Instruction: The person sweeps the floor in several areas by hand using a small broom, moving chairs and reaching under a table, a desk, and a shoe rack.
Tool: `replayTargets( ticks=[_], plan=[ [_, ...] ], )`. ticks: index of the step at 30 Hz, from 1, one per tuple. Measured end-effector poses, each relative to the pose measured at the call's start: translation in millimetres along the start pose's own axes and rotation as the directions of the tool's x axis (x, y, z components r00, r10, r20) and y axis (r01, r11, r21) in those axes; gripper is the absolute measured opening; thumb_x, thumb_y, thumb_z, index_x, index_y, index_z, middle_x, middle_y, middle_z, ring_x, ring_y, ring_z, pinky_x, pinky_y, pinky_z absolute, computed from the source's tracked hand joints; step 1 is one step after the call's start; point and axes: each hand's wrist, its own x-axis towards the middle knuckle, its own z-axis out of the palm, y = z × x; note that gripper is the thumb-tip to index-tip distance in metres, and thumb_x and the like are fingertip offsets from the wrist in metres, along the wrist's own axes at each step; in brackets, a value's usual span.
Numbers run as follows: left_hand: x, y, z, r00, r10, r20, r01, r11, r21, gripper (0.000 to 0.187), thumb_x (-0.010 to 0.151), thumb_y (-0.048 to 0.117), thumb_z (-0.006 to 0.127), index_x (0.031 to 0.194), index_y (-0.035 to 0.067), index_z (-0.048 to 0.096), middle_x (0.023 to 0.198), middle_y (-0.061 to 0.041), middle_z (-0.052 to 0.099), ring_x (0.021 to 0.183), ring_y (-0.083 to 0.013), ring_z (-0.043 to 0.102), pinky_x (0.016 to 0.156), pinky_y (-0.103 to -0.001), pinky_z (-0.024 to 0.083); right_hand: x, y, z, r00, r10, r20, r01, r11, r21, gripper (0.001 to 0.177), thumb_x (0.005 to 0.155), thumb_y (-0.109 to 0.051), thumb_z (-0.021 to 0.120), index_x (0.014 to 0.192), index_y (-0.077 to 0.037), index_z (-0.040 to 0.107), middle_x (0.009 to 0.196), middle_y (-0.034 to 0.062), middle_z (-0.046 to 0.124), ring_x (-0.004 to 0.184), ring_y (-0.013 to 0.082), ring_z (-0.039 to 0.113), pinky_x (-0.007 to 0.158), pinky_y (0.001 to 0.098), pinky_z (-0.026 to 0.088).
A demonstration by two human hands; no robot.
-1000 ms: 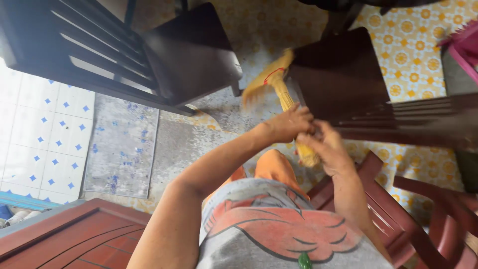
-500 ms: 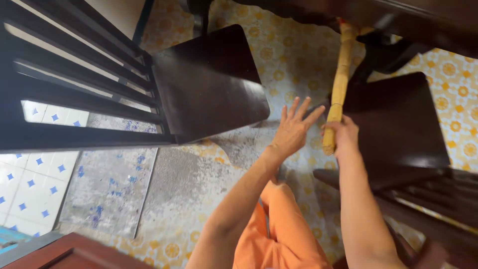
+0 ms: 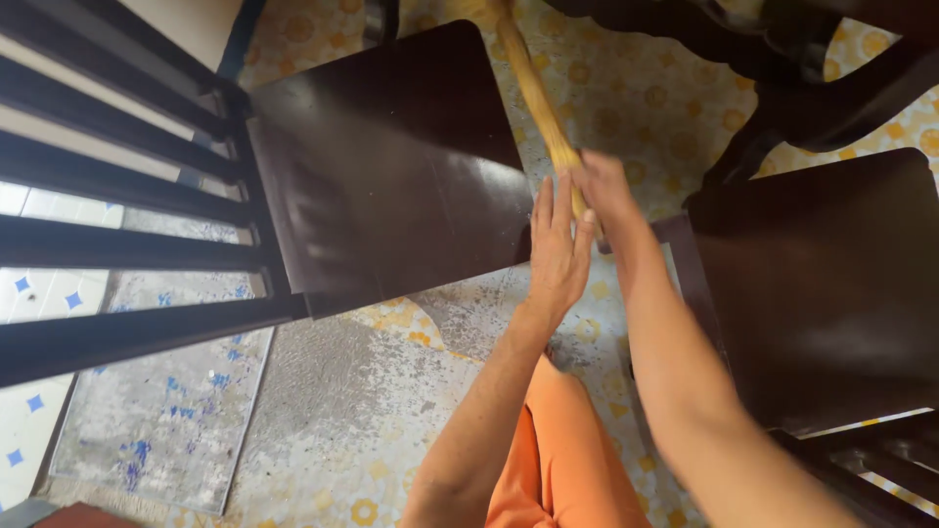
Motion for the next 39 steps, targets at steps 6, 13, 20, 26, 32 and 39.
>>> replayTargets(
  ticks=[6,13,20,26,32,39],
  plan=[
    [-13.5,-3.8,22.0,0.96,-0.012,0.278,0.017,1.0,-0.013,0.056,0.106,0.033,0.051,0.155,0.009,0.045,0.162,-0.031,0.034,0.152,-0.0502,0.03,0.126,-0.054,0.028,-161.5,-0.7,30.9,0.867,0.338,-0.365,-0.091,0.829,0.552,0.047,0.103,-0.033,0.05,0.141,-0.006,0.056,0.134,0.0079,0.064,0.118,0.0192,0.063,0.097,0.0324,0.053],
    [21.4,-32.8,26.0,0.941,-0.034,0.338,-0.033,0.982,0.188,0.059,0.099,0.038,0.054,0.152,0.012,0.051,0.16,-0.026,0.035,0.153,-0.0545,0.014,0.117,-0.073,0.012,-6.9,103.7,-0.9,0.81,0.512,-0.286,-0.057,0.554,0.831,0.041,0.098,-0.039,0.053,0.129,-0.013,0.056,0.114,0.0049,0.065,0.099,0.0231,0.065,0.081,0.039,0.056],
    [62.9,-56.5,20.6,0.978,0.004,0.209,-0.047,0.978,0.201,0.056,0.102,0.037,0.056,0.15,0.008,0.052,0.164,-0.028,0.033,0.157,-0.0541,0.009,0.123,-0.068,0.009,187.3,182.1,-32.9,0.8,0.525,-0.29,-0.303,0.772,0.559,0.031,0.105,-0.036,0.06,0.119,-0.008,0.059,0.094,0.0073,0.064,0.077,0.0202,0.064,0.065,0.035,0.055],
    [67.6,-76.5,5.5,0.996,0.025,0.08,-0.038,0.985,0.169,0.055,0.103,0.033,0.057,0.151,0.006,0.052,0.165,-0.029,0.034,0.16,-0.0515,0.011,0.126,-0.065,0.009,263.6,186.2,-0.9,0.846,0.497,0.194,-0.527,0.723,0.446,0.035,0.102,-0.041,0.06,0.106,-0.006,0.059,0.077,0.0101,0.061,0.057,0.0201,0.062,0.05,0.0333,0.053],
    [60.7,-78.3,-2.8,0.999,-0.019,0.049,0.012,0.99,0.144,0.053,0.102,0.033,0.058,0.15,0.008,0.055,0.162,-0.028,0.038,0.158,-0.0511,0.016,0.126,-0.064,0.012,254.3,147.2,7.9,0.805,0.593,0.026,-0.45,0.639,-0.624,0.036,0.097,-0.034,0.066,0.105,0.002,0.064,0.077,0.0195,0.063,0.071,0.035,0.066,0.061,0.0516,0.055],
    [31.2,-34.7,7.3,0.987,-0.135,0.086,0.121,0.981,0.148,0.052,0.098,0.03,0.062,0.146,0.009,0.058,0.156,-0.027,0.046,0.155,-0.0506,0.022,0.124,-0.065,0.016,111.2,139.1,-85.4,0.861,0.498,-0.107,-0.315,0.356,-0.88,0.034,0.092,-0.03,0.072,0.108,0.0,0.076,0.094,0.0242,0.074,0.085,0.0337,0.071,0.077,0.0473,0.055]
  ],
)
